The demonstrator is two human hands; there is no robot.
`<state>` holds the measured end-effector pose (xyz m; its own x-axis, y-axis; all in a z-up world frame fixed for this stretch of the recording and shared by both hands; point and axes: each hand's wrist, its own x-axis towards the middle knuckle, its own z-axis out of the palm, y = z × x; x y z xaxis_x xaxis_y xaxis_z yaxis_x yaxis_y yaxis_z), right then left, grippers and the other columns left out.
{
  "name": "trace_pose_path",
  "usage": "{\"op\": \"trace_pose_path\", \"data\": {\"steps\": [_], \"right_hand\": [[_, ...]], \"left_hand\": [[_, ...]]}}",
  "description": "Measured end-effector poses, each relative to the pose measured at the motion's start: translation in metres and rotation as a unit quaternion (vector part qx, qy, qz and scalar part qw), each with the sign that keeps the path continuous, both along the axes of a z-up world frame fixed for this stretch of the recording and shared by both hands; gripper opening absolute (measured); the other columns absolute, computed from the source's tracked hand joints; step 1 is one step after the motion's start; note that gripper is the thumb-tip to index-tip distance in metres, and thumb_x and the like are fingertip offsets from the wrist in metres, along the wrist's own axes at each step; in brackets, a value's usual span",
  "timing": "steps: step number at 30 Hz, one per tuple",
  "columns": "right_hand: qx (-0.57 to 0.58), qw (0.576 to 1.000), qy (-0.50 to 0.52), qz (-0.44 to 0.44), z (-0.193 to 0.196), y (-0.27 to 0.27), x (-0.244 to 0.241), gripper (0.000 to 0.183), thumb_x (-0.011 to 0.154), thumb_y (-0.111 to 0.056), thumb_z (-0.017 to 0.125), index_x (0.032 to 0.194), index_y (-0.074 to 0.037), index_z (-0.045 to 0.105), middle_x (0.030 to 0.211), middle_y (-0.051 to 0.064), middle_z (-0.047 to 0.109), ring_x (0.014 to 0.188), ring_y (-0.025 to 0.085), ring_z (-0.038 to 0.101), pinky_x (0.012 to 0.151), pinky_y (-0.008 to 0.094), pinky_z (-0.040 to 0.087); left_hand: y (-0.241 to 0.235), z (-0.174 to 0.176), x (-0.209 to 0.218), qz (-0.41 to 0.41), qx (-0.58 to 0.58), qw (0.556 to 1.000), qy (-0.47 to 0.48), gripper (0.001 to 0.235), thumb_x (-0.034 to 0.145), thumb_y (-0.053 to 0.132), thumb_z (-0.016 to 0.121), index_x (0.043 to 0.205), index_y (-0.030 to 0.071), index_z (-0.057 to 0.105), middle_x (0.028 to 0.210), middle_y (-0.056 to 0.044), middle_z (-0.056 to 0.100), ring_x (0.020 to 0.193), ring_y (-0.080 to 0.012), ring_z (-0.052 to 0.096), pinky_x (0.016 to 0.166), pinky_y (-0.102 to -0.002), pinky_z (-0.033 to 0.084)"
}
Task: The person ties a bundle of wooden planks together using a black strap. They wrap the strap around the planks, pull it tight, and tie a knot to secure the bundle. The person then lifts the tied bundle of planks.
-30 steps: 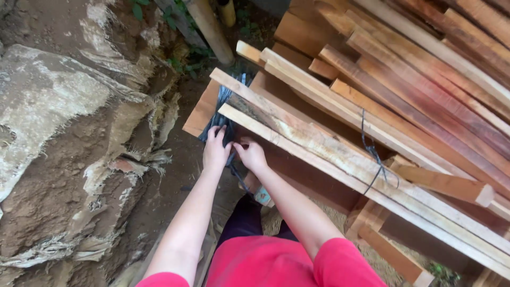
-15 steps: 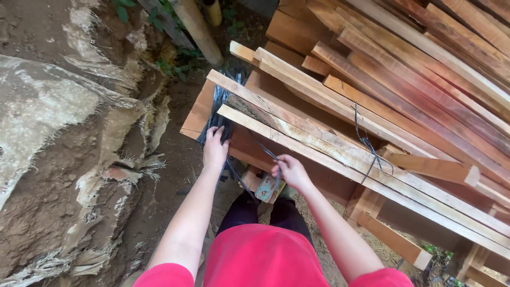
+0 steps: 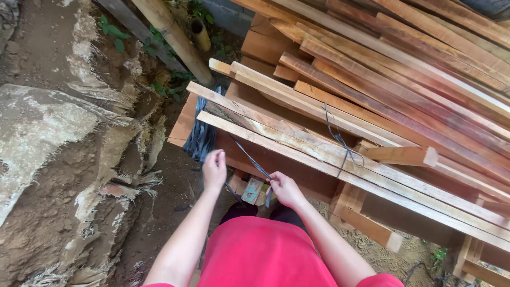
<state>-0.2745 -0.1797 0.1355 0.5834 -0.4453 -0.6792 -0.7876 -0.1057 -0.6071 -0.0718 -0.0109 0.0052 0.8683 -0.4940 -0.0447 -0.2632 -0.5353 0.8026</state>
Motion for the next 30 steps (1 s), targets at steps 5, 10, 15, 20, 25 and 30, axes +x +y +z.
{"op": "trace_pose_path", "data": {"steps": [5,10,15,20,25,30], "right_hand": [[-0.029,0.997,-0.024,0.067,0.027,-0.005,-0.025,0.019,0.093,-0.022,0.055,0.104,-0.019,0.071,0.076,-0.001,0.079,0.093,0.026,0.076,0.089,0.043,0.057],[-0.009,0.994,-0.057,0.090,0.055,-0.009,-0.063,0.035,0.097,-0.029,0.055,0.128,-0.016,0.062,0.114,0.017,0.076,0.114,0.039,0.068,0.101,0.055,0.052],[0.079,0.978,-0.192,0.028,0.147,-0.039,-0.088,0.056,0.099,-0.028,0.059,0.148,-0.002,0.049,0.135,0.035,0.059,0.131,0.048,0.055,0.110,0.056,0.047],[0.178,0.931,-0.302,-0.100,0.121,-0.087,-0.128,0.062,0.102,-0.022,0.060,0.154,0.002,0.036,0.147,0.037,0.047,0.136,0.046,0.049,0.113,0.057,0.042],[0.329,0.855,-0.332,-0.225,0.099,-0.142,-0.169,0.050,0.109,-0.029,0.052,0.152,-0.005,0.040,0.107,0.016,0.072,0.094,0.025,0.075,0.088,0.046,0.063],[0.217,0.850,-0.386,-0.286,0.119,-0.172,-0.232,0.031,0.110,-0.015,0.043,0.134,-0.004,0.059,0.075,-0.004,0.041,0.050,0.002,0.041,0.051,0.022,0.056]], "left_hand": [[-0.068,0.059,-0.055,0.076,-0.127,0.915,0.375,0.051,0.110,0.042,0.041,0.137,0.001,0.052,0.105,-0.020,0.072,0.091,-0.0256,0.074,0.076,-0.033,0.059],[-0.106,0.087,-0.095,0.128,-0.219,0.923,0.290,0.034,0.112,0.022,0.038,0.105,0.005,0.066,0.061,-0.002,0.055,0.054,-0.0126,0.060,0.053,-0.021,0.050],[-0.121,0.140,-0.167,0.120,-0.256,0.929,0.238,0.031,0.113,0.021,0.039,0.096,0.008,0.061,0.059,0.002,0.047,0.055,-0.0104,0.056,0.057,-0.021,0.047],[-0.146,0.194,-0.260,0.027,-0.202,0.959,0.197,0.032,0.111,0.023,0.045,0.089,0.010,0.063,0.061,0.000,0.054,0.059,-0.0111,0.053,0.058,-0.025,0.045],[-0.160,0.195,-0.317,-0.119,-0.109,0.970,0.184,0.023,0.101,0.023,0.061,0.081,0.019,0.071,0.061,0.002,0.069,0.061,-0.0103,0.064,0.063,-0.027,0.054],[-0.168,0.220,-0.347,-0.238,-0.039,0.955,0.174,0.016,0.094,0.020,0.065,0.080,0.016,0.072,0.081,-0.005,0.073,0.075,-0.0207,0.068,0.071,-0.033,0.053]]}}
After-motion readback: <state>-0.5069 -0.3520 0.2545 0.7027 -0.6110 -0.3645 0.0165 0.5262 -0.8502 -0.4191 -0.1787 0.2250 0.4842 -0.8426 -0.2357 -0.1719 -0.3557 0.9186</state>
